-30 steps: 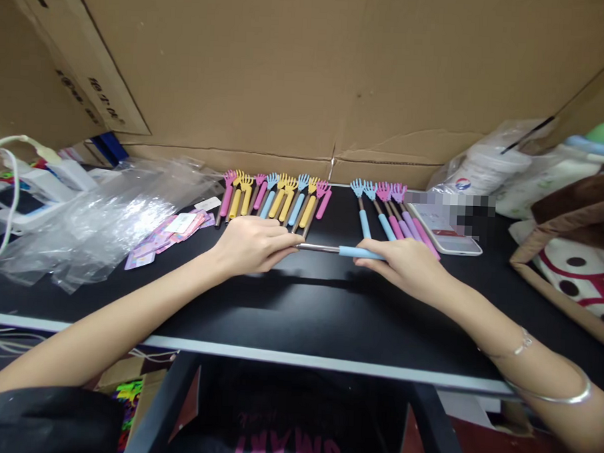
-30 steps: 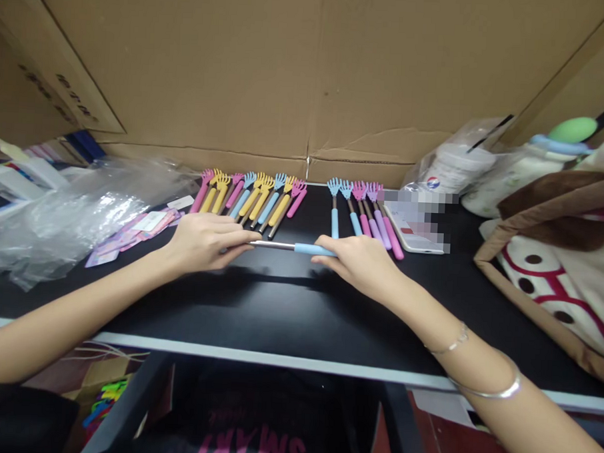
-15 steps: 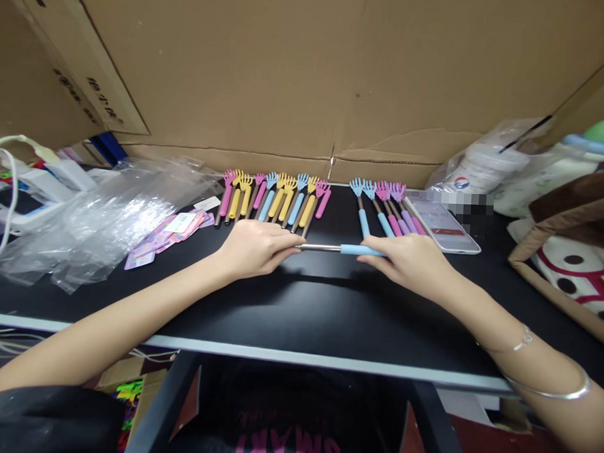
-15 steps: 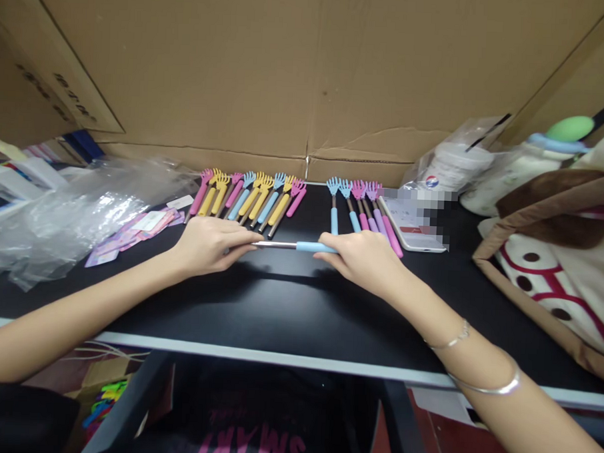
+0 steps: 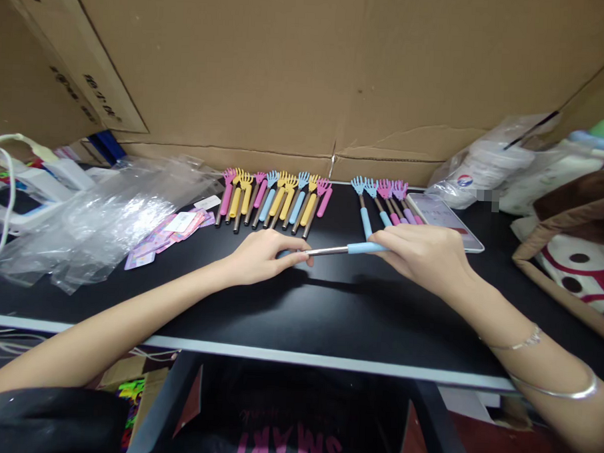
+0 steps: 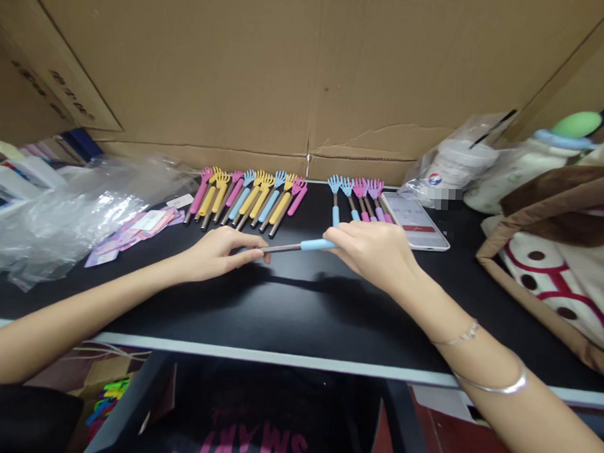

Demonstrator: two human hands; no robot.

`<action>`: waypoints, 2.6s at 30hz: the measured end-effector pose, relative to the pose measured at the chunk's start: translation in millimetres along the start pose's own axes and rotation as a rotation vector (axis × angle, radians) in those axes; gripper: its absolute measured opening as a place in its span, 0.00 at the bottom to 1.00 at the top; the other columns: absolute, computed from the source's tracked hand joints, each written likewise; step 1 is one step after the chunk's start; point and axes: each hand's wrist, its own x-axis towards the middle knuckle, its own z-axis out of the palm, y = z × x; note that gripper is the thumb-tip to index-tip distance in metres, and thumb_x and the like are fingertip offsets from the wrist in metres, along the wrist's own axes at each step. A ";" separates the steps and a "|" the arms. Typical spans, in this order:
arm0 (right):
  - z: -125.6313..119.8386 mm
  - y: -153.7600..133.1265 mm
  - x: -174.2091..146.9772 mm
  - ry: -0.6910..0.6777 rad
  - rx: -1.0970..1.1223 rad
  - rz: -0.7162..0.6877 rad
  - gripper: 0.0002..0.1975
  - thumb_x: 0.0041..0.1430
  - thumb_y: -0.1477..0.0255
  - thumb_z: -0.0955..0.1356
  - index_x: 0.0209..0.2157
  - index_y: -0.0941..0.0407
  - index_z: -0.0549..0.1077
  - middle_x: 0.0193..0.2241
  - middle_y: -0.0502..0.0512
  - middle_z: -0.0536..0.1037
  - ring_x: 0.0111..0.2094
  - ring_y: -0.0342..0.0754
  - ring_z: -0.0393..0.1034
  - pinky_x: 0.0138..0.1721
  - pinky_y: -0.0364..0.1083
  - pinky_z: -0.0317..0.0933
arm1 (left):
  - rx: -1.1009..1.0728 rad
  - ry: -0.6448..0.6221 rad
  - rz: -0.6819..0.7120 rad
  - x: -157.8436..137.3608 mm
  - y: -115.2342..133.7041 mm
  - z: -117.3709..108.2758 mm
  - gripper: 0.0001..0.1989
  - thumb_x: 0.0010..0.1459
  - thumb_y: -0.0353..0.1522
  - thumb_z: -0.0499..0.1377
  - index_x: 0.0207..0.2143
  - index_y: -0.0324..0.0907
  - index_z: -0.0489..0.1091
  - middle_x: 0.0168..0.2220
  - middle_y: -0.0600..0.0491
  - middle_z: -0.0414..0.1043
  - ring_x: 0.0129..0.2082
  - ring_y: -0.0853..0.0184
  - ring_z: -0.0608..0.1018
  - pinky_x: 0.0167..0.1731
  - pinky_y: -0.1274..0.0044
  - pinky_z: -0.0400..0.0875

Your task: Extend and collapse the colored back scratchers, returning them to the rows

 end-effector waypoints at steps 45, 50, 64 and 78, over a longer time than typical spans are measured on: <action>8.2 0.5 -3.2 -0.014 0.038 -0.121 0.21 0.71 0.61 0.56 0.31 0.55 0.71 0.23 0.50 0.75 0.23 0.42 0.67 0.23 0.43 0.45 | -0.023 -0.039 0.002 0.9 -11.7 2.1 0.18 0.67 0.40 0.50 0.37 0.43 0.77 0.29 0.56 0.77 0.27 0.70 0.76 0.31 0.80 0.63; 2.1 -2.5 -3.3 0.122 -0.090 -0.145 0.20 0.70 0.62 0.58 0.29 0.55 0.72 0.22 0.49 0.75 0.23 0.40 0.67 0.21 0.43 0.41 | -0.360 -0.225 0.006 3.4 -13.3 -2.9 0.19 0.66 0.41 0.51 0.37 0.37 0.76 0.27 0.55 0.72 0.25 0.73 0.69 0.29 0.82 0.61; 6.1 -0.3 -1.1 0.091 0.044 -0.043 0.14 0.67 0.61 0.61 0.34 0.53 0.73 0.24 0.48 0.78 0.24 0.42 0.69 0.22 0.43 0.43 | 0.160 -0.040 -0.070 3.7 -16.5 -9.5 0.18 0.65 0.45 0.50 0.44 0.47 0.74 0.35 0.56 0.78 0.33 0.67 0.77 0.32 0.78 0.59; 14.5 2.6 0.8 -0.086 0.267 0.077 0.19 0.67 0.54 0.58 0.38 0.51 0.74 0.18 0.48 0.72 0.19 0.44 0.63 0.23 0.42 0.48 | 0.569 0.343 0.284 0.1 -21.8 -8.8 0.13 0.67 0.36 0.51 0.36 0.43 0.74 0.30 0.55 0.78 0.32 0.69 0.77 0.26 0.78 0.59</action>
